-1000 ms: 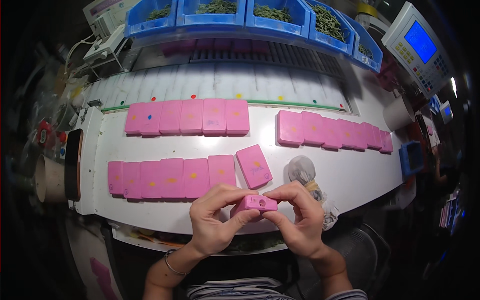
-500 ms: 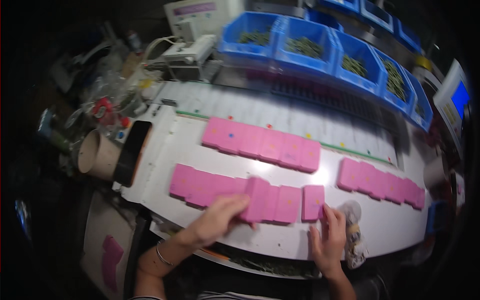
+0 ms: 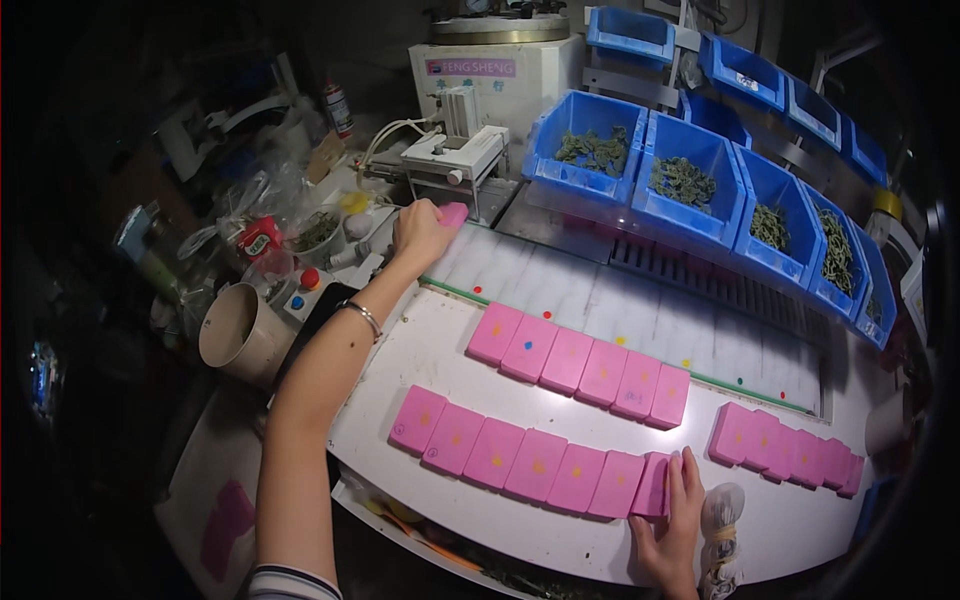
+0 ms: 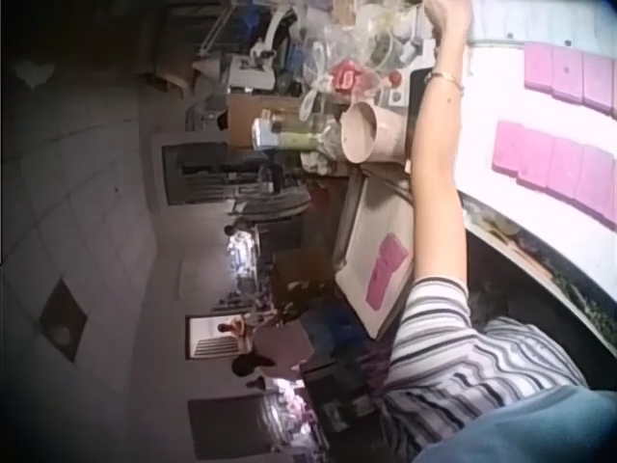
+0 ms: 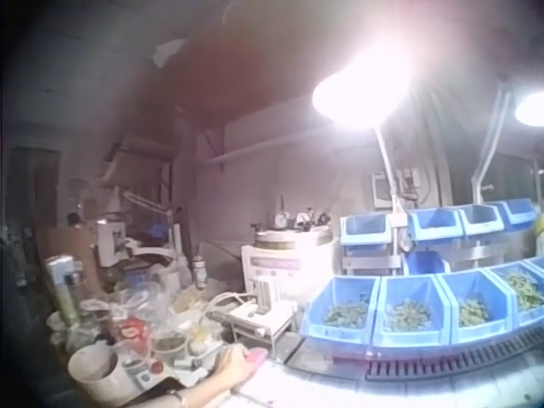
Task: Assembling small components by inserting metallic wires into pink molds and placing them on a tray.
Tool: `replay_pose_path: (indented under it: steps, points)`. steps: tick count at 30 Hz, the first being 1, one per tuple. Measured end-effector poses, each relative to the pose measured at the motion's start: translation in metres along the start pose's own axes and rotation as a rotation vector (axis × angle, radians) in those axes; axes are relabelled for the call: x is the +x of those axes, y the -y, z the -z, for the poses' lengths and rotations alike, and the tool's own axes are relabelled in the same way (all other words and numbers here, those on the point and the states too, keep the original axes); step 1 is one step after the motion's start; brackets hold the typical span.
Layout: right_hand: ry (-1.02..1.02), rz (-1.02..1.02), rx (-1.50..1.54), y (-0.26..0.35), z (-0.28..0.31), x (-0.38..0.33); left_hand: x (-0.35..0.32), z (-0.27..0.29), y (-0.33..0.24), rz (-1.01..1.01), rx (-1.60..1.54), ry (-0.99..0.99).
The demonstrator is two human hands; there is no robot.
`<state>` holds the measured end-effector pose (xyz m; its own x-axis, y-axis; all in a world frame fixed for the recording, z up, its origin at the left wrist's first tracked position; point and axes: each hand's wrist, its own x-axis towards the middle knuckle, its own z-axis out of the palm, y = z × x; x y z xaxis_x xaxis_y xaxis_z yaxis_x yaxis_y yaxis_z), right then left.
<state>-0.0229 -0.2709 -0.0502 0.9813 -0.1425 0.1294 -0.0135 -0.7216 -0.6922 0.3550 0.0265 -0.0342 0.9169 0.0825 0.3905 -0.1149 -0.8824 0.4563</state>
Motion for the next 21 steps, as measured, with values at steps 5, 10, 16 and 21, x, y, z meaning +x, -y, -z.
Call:
replay_pose_path:
  steps: [5, 10, 16, 21]
  points:
    - [-0.038, 0.007, 0.042, -0.005, 0.000, 0.002, 0.010, -0.013, -0.002, -0.048, 0.313, -0.015]
    - [-0.205, 0.088, 0.096, 0.003, 0.015, 0.005, -0.094, 0.012, -0.086, -0.386, -0.345, 0.196]
    - [-0.202, 0.324, 0.003, 0.030, 0.021, -0.003, -0.256, 0.076, -0.175, -0.276, -0.716, 1.282]
    - [-0.312, 0.349, -0.051, 0.034, 0.010, -0.013, -0.299, 0.069, -0.195, 0.186, -1.177, 1.270]
